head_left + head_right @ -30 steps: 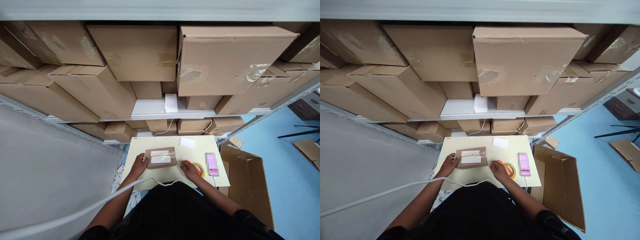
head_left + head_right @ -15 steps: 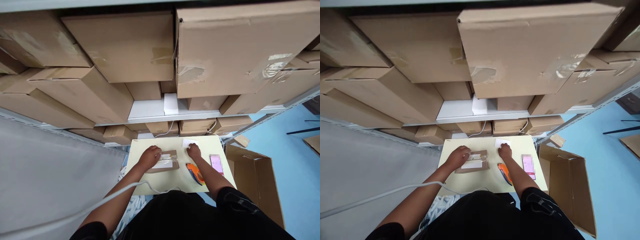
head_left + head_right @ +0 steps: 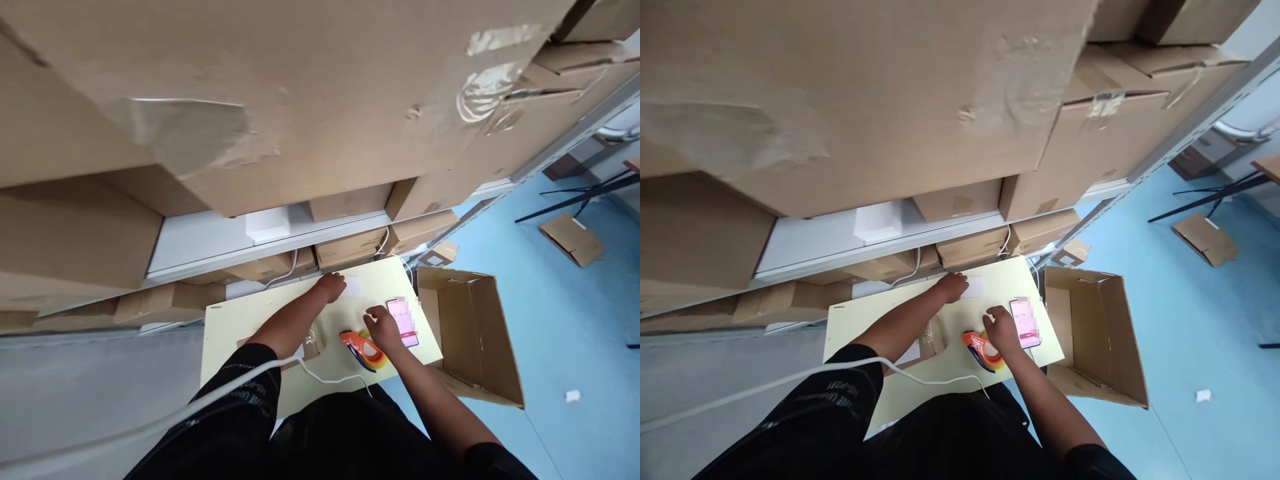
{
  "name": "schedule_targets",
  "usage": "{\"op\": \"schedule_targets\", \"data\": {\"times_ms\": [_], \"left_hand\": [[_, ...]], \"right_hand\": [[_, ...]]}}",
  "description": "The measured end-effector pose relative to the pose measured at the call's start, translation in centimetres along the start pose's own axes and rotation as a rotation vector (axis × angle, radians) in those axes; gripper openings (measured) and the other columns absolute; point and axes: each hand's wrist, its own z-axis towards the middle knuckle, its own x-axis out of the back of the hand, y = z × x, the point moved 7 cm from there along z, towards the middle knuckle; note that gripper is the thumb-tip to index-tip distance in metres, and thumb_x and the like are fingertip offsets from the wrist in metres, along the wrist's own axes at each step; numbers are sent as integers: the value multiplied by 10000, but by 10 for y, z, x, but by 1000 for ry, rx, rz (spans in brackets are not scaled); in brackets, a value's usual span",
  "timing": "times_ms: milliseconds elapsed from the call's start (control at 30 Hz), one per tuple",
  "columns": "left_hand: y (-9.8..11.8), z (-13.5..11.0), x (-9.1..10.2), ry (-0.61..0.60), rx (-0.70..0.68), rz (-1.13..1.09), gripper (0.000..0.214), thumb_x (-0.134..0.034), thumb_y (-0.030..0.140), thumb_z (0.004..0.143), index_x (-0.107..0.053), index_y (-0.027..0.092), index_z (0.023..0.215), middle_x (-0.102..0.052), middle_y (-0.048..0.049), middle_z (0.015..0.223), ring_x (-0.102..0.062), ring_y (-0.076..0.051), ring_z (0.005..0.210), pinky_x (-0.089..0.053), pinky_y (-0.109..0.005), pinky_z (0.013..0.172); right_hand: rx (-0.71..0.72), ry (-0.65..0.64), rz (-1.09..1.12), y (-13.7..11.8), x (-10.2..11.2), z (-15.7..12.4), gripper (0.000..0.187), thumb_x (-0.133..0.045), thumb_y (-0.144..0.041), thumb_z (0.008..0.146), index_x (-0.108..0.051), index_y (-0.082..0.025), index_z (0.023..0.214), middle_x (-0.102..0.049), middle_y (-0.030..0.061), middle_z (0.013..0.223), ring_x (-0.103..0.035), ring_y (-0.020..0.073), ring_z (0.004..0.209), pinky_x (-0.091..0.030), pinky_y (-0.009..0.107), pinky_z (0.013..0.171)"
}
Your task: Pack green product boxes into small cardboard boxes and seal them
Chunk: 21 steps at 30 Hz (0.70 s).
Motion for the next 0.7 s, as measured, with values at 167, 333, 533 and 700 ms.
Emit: {"op": "schedule_targets", "data": {"times_ms": [167, 333, 533, 700], "left_hand": [[-12, 25, -5, -36, -24, -18, 382, -852, 162, 655, -724, 178, 1015, -672, -183, 1203, -579, -368, 1225, -461, -444, 1021], [-16, 24, -7, -35, 2, -49, 255, -803, 207, 713, -736, 183, 958, -684, -171, 1149, -605, -356, 1194, -478, -435, 1007], [-17, 15, -14, -40, 52, -73, 96, -685, 129, 786, -748, 147, 857, -720, -214, 1026, -671, -364, 1063, -492, -481, 958], [-20, 9, -14, -26, 78, -100, 141, -666, 186, 833, -759, 138, 926, -728, -224, 1037, -688, -349, 1031, -519, -469, 916]], "right_hand": [[-24, -10, 21, 22, 9, -3, 237, -581, -319, 923, -767, -228, 1036, -742, 92, 1070, -694, 248, 957, -545, 364, 884], [-61, -74, 43, 37, 4, 2, 224, -585, -314, 926, -772, -232, 1016, -746, 88, 1046, -695, 234, 899, -547, 352, 821], [-44, -101, 79, 30, 3, 12, 218, -574, -322, 927, -757, -231, 1002, -740, 73, 1061, -698, 216, 886, -528, 333, 802], [-30, -110, 71, 23, 4, 16, 212, -573, -317, 917, -760, -234, 971, -737, 66, 1012, -688, 215, 845, -519, 334, 778]]}}
